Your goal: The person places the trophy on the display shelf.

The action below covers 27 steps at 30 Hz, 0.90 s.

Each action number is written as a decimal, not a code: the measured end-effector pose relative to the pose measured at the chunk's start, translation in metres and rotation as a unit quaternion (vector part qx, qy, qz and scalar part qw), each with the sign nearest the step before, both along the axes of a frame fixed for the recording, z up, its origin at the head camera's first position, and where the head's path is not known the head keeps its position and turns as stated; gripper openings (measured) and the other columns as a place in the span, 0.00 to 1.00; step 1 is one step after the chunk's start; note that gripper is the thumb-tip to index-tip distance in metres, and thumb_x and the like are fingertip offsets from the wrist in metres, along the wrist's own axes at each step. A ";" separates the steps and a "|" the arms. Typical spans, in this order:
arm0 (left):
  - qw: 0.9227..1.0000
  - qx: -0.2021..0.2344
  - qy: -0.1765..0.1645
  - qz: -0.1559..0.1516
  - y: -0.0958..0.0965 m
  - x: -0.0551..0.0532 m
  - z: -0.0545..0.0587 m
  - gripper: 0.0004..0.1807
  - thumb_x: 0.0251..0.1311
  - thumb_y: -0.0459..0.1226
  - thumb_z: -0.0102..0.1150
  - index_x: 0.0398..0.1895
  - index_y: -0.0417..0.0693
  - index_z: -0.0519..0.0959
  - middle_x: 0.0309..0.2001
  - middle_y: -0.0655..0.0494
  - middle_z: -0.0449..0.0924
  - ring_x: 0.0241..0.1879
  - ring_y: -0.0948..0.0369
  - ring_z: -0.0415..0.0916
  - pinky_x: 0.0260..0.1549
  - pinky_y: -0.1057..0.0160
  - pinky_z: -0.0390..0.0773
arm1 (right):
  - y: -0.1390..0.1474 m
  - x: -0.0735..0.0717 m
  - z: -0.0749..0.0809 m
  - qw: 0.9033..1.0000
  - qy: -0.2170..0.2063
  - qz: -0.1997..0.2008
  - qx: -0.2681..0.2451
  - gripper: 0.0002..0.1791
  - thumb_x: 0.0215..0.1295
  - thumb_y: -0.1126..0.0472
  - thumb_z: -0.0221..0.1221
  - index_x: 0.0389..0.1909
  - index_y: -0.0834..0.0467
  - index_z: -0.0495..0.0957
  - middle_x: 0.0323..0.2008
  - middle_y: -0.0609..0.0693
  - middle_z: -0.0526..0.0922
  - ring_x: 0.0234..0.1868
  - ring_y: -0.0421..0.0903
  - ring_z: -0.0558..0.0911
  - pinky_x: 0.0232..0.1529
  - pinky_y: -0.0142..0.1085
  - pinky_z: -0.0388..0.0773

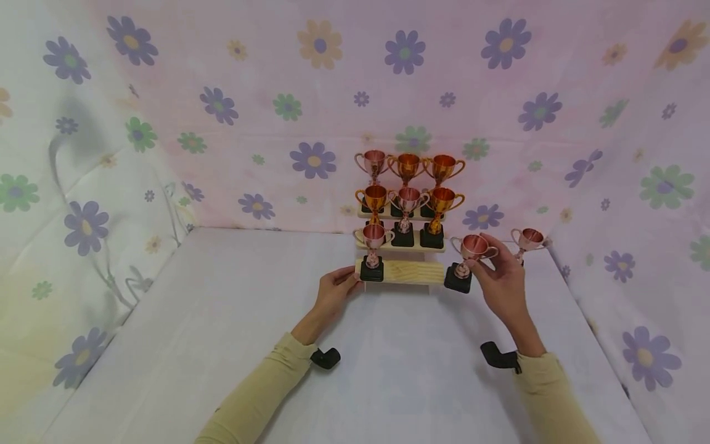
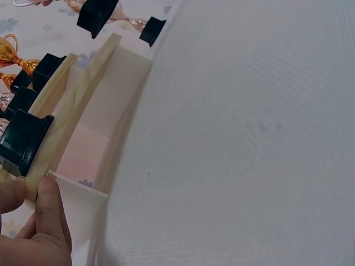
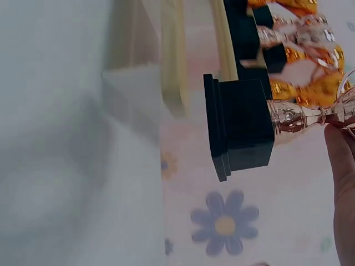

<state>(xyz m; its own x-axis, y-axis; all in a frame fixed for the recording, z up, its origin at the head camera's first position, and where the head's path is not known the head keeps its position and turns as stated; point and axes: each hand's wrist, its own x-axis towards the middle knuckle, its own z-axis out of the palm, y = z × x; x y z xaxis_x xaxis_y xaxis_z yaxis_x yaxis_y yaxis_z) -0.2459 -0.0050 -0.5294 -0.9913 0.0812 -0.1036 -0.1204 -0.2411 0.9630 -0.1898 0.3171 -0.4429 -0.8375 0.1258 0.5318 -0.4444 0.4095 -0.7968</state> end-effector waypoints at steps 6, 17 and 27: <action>1.000 -0.003 0.001 0.000 0.000 0.000 -0.001 0.19 0.69 0.25 0.58 0.60 0.24 0.74 0.52 0.32 0.81 0.40 0.63 0.82 0.51 0.61 0.85 | -0.028 -0.010 -0.004 0.997 -0.016 0.076 -0.016 0.31 0.66 0.80 0.59 0.69 0.68 0.66 0.54 0.37 0.76 0.56 0.34 0.78 0.55 0.20 0.77; 1.000 -0.009 0.000 -0.002 -0.001 0.000 -0.002 0.19 0.69 0.26 0.58 0.61 0.26 0.75 0.53 0.32 0.80 0.42 0.62 0.82 0.51 0.62 0.85 | -0.055 -0.028 -0.010 0.988 -0.031 0.146 -0.029 0.29 0.67 0.79 0.58 0.68 0.70 0.63 0.59 0.41 0.73 0.60 0.35 0.75 0.59 0.22 0.75; 1.000 -0.007 -0.002 -0.005 -0.001 0.000 -0.003 0.19 0.69 0.26 0.58 0.61 0.26 0.75 0.54 0.32 0.80 0.42 0.62 0.82 0.52 0.61 0.85 | -0.067 -0.048 -0.013 0.984 -0.041 0.174 -0.029 0.27 0.69 0.76 0.59 0.67 0.69 0.65 0.58 0.42 0.75 0.54 0.37 0.78 0.57 0.22 0.77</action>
<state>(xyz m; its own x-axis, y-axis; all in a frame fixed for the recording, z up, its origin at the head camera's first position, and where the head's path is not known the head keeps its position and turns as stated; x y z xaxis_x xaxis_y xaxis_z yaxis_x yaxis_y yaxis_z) -0.2461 -0.0060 -0.5320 -0.9902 0.0886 -0.1078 -0.1254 -0.2262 0.9660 -0.2381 0.2502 -0.4557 -0.8746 -0.1474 0.4619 -0.4836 0.1967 -0.8529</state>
